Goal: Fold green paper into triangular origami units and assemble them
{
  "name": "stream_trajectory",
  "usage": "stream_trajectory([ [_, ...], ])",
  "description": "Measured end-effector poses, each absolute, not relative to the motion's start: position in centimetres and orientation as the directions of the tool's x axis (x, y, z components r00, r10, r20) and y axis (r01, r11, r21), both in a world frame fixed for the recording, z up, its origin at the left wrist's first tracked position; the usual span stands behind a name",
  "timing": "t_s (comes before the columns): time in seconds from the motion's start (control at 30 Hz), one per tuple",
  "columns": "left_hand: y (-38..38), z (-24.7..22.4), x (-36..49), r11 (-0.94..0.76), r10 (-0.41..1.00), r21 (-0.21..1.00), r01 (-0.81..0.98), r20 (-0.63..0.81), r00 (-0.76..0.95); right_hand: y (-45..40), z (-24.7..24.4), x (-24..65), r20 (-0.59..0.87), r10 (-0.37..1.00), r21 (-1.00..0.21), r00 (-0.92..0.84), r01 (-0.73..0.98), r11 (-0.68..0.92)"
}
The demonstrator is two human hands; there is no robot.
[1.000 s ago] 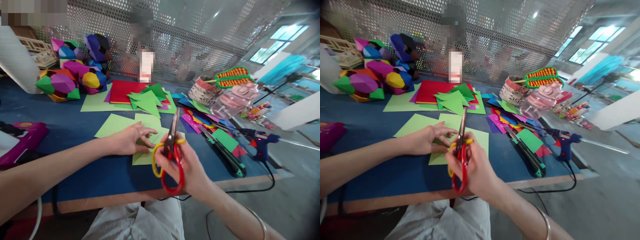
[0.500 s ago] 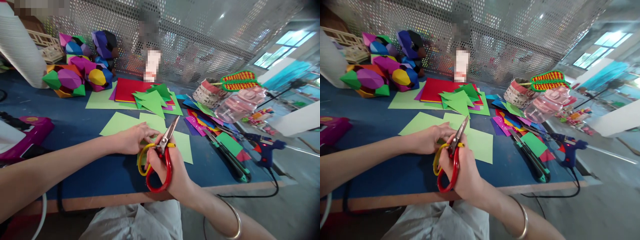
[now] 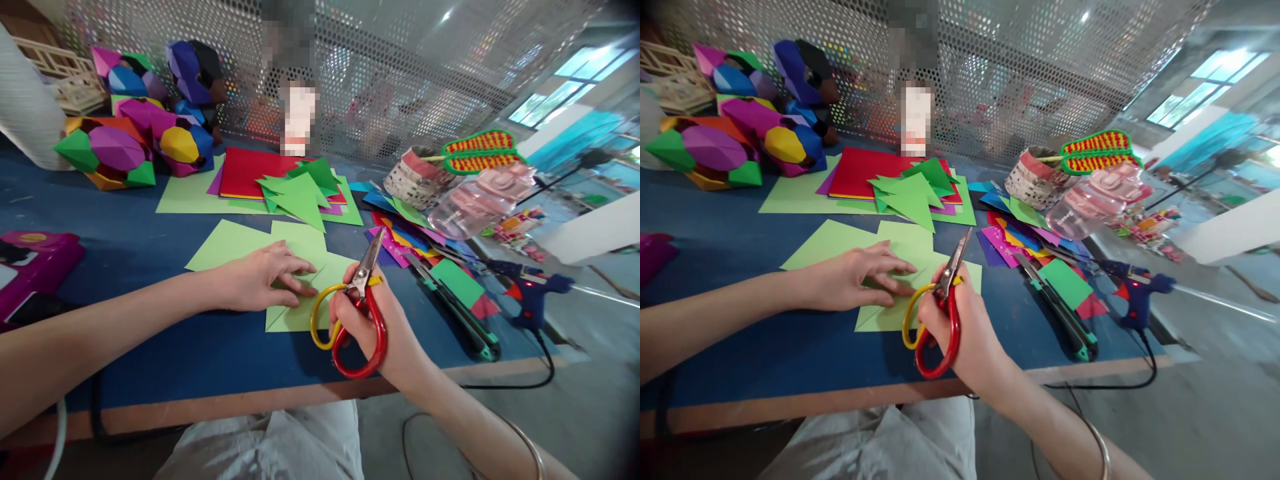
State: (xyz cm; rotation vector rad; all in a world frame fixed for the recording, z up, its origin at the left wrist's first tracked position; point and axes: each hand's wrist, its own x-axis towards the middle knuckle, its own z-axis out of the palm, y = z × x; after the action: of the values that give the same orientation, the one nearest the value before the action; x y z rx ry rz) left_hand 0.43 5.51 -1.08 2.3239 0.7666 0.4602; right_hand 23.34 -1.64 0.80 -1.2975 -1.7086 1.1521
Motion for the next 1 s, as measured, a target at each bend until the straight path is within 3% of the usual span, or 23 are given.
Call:
stream_trajectory([
  [0.47, 5.5, -1.2, 0.3, -0.629, 0.621, 0.662, 0.408, 0.113, 0.775, -1.6, 1.1, 28.1, 0.040, 0.989, -0.858, -0.139, 0.502, 0.106],
  [0.8, 5.4, -0.7, 0.3, -0.623, 0.630, 0.643, 0.446, 0.073, 0.773, -2.8, 1.4, 24.2, 0.079, 0.982, -0.948, -0.170, 0.292, 0.127],
  [1.0, 5.4, -1.0, 0.3, -0.616, 0.635, 0.658, 0.434, 0.088, 0.767, -2.1, 0.5, 25.4, 0.058, 0.983, -0.894, -0.176, 0.429, 0.130],
])
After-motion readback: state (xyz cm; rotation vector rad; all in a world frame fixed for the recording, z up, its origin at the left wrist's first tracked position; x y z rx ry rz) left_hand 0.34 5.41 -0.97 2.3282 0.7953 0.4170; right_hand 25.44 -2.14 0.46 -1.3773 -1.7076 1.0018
